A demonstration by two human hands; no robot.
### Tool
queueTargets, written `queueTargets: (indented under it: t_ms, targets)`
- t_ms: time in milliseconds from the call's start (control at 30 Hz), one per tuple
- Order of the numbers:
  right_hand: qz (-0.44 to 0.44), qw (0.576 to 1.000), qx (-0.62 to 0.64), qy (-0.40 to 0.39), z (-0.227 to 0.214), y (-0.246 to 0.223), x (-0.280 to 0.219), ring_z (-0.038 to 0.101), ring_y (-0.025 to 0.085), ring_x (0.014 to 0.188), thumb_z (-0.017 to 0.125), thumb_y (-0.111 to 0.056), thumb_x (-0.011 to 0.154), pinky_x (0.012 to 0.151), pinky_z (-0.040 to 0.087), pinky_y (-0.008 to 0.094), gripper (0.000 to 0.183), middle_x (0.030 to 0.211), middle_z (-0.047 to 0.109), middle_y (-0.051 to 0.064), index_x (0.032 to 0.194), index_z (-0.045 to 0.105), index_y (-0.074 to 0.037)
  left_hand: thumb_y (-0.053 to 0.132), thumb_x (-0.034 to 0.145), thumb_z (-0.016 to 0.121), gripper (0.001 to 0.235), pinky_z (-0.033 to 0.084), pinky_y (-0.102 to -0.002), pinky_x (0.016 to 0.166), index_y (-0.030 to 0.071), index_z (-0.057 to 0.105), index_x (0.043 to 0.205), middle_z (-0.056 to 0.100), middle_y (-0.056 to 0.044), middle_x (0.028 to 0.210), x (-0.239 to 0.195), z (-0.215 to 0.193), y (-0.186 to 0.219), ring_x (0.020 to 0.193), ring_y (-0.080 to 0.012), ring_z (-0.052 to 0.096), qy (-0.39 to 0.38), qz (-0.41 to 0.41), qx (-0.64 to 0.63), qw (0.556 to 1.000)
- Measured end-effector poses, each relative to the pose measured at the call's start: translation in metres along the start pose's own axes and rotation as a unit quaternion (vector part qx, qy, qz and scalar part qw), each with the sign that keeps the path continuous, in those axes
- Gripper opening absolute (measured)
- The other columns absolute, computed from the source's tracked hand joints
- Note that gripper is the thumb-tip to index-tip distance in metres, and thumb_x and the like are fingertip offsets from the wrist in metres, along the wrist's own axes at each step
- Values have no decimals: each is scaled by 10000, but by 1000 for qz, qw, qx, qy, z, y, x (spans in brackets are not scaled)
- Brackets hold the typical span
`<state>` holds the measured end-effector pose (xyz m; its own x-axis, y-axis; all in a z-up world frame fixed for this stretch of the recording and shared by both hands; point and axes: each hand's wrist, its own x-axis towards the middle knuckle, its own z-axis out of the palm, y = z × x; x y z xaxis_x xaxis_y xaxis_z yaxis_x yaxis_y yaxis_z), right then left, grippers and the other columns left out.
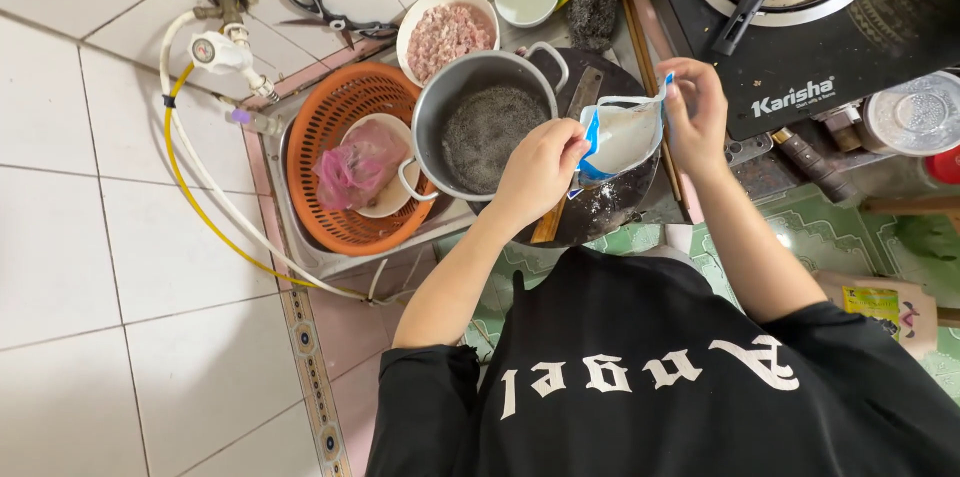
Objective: Mixing flour with water and other ingredients to prepare a dough or batter.
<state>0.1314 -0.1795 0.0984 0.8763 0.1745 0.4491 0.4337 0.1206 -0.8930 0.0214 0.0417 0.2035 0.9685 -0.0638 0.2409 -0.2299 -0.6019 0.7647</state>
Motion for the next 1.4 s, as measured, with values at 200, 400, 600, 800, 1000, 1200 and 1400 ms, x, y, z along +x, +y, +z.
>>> queueTargets:
  t_ms: [200, 400, 600, 800, 1000, 1200, 1400]
  targets:
    - [-252, 905, -341, 38, 34, -33, -60, 465, 387, 1272, 800, -261, 852, 1109, 346, 570, 363, 1328, 520, 164, 1118, 691, -39, 147, 973, 664, 118, 520, -410, 806, 52, 629, 1035, 668, -116, 917, 0, 4, -9, 909, -304, 656, 13, 19, -40, 999]
    - [-228, 879, -417, -48, 66, -36, -56, 428, 403, 1374, 879, -269, 776, 1185, 197, 603, 349, 1435, 530, 182, 1031, 720, -91, 144, 1021, 628, 106, 526, -360, 778, 46, 618, 1063, 648, -126, 925, -6, 8, -14, 852, -275, 647, 12, 27, -96, 995]
    - [-248, 875, -416, 16, 78, -16, -69, 465, 363, 1328, 870, -169, 763, 1203, 218, 568, 222, 1368, 580, 134, 962, 781, -128, 178, 1064, 593, 126, 509, -315, 675, 55, 611, 1088, 639, -113, 807, -3, 5, 2, 698, -220, 612, -8, -45, -179, 983]
    - [-243, 866, -436, 24, 86, -4, -76, 526, 360, 1260, 804, -76, 749, 1186, 271, 550, 227, 1272, 622, 150, 969, 754, -54, 179, 1043, 602, 140, 534, -325, 720, 48, 597, 1093, 652, -118, 869, 10, -1, 22, 739, -233, 642, -38, 17, -165, 985]
    - [-241, 897, -366, 58, 78, -10, -83, 614, 283, 1084, 864, -71, 807, 1143, 352, 495, 257, 1057, 676, 68, 1016, 717, -42, 168, 1052, 599, 132, 522, -330, 733, 37, 588, 1037, 630, -113, 848, 33, -4, 32, 760, -242, 629, -88, 49, -143, 985]
    - [-242, 882, -399, 69, 80, -48, -81, 601, 258, 960, 910, -138, 795, 1004, 363, 453, 254, 945, 661, 26, 983, 747, -92, 162, 1010, 638, 125, 538, -332, 830, 37, 635, 1022, 611, -111, 1019, 64, 1, 32, 889, -201, 608, -95, 161, -153, 970]
    - [-254, 890, -375, 47, 76, -53, -87, 610, 236, 947, 870, -100, 766, 991, 351, 467, 183, 934, 671, 5, 912, 760, -115, 206, 1066, 537, 186, 553, -274, 859, 47, 627, 1031, 713, -18, 1099, 123, 30, 10, 913, -115, 654, -198, 0, -426, 883]
